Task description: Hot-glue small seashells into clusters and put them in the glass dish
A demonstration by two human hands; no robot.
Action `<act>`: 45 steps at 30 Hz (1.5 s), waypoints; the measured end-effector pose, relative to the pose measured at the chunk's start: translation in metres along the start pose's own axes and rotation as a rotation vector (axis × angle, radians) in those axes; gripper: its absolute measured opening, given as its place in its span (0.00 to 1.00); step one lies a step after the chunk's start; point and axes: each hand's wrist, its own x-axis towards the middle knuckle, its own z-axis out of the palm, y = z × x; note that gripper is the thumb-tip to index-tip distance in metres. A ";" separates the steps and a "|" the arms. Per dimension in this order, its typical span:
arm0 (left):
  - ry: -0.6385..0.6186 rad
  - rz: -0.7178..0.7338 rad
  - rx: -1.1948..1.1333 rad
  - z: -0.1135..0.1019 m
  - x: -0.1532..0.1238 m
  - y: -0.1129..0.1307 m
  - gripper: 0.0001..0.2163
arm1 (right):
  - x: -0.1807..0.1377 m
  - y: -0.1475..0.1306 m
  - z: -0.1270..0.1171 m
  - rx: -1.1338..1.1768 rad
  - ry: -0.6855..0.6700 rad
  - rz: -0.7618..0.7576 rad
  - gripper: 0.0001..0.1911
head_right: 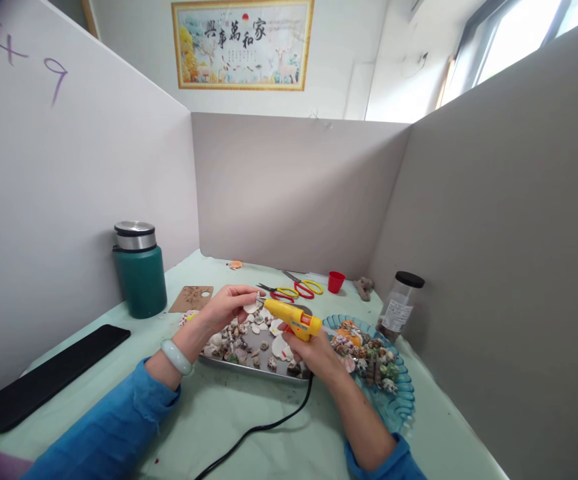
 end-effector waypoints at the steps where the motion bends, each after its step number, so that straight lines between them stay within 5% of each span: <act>1: -0.004 -0.002 0.000 0.000 0.000 0.000 0.19 | 0.000 -0.001 0.000 0.002 -0.004 -0.005 0.17; 45: 0.027 -0.022 0.003 -0.001 -0.002 0.006 0.20 | 0.002 0.009 -0.002 -0.058 -0.005 -0.014 0.16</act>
